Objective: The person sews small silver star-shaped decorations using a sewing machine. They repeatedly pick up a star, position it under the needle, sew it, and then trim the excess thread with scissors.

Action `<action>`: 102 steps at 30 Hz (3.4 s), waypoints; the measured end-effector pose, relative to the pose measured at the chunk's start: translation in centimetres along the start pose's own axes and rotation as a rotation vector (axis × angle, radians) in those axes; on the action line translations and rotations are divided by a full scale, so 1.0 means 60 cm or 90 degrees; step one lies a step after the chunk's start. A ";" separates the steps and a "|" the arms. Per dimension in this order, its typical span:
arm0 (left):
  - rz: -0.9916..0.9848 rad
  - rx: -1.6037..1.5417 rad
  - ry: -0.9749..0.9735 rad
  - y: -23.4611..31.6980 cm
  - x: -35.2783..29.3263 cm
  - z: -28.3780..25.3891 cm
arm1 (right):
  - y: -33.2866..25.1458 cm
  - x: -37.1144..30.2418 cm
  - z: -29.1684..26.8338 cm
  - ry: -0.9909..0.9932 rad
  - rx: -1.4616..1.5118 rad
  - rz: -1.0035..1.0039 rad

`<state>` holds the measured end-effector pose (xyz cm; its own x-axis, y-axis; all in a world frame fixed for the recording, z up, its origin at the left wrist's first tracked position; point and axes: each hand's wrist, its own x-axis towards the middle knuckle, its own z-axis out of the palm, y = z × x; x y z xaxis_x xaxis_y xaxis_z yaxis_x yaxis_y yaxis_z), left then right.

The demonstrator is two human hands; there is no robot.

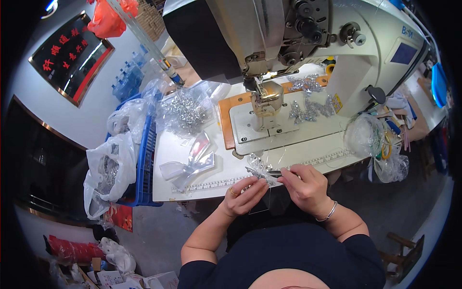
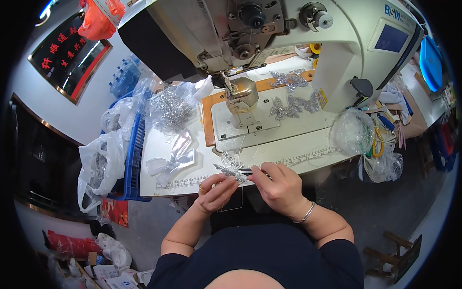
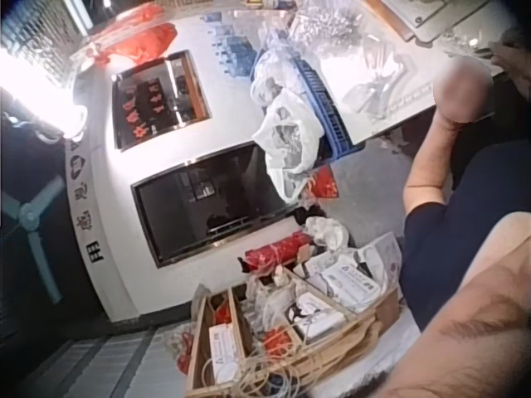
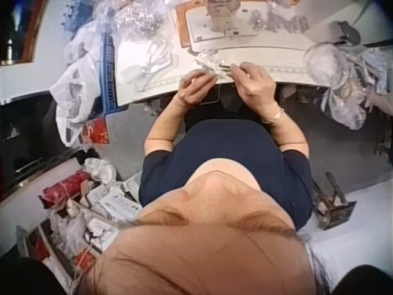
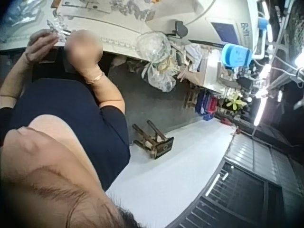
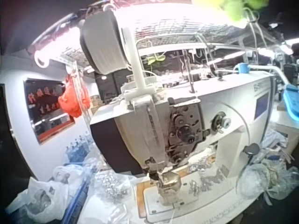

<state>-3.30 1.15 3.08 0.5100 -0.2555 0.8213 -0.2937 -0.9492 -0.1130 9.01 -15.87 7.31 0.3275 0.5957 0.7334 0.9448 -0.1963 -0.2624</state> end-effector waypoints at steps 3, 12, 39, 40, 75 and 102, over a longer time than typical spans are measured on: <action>0.003 -0.002 0.000 0.000 0.003 -0.001 | -0.004 0.003 0.001 -0.016 0.012 0.019; -0.016 -0.017 0.016 0.005 0.005 0.003 | -0.001 -0.001 0.023 0.023 0.118 0.073; -0.035 0.026 0.014 0.010 0.016 0.014 | -0.017 -0.001 0.016 -0.001 -0.005 0.098; -0.037 0.024 0.017 0.010 0.016 0.015 | -0.018 0.001 0.017 0.001 -0.005 0.099; -0.057 0.005 0.046 0.009 0.010 0.014 | -0.011 -0.004 0.021 0.026 0.021 0.076; -0.001 -0.008 0.022 0.003 0.007 0.006 | -0.011 0.001 0.014 -0.027 0.027 0.094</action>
<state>-2.87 0.81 3.19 0.4823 -0.2469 0.8405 -0.3028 -0.9473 -0.1046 8.40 -15.05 6.97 0.4613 0.5947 0.6584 0.8847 -0.2521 -0.3922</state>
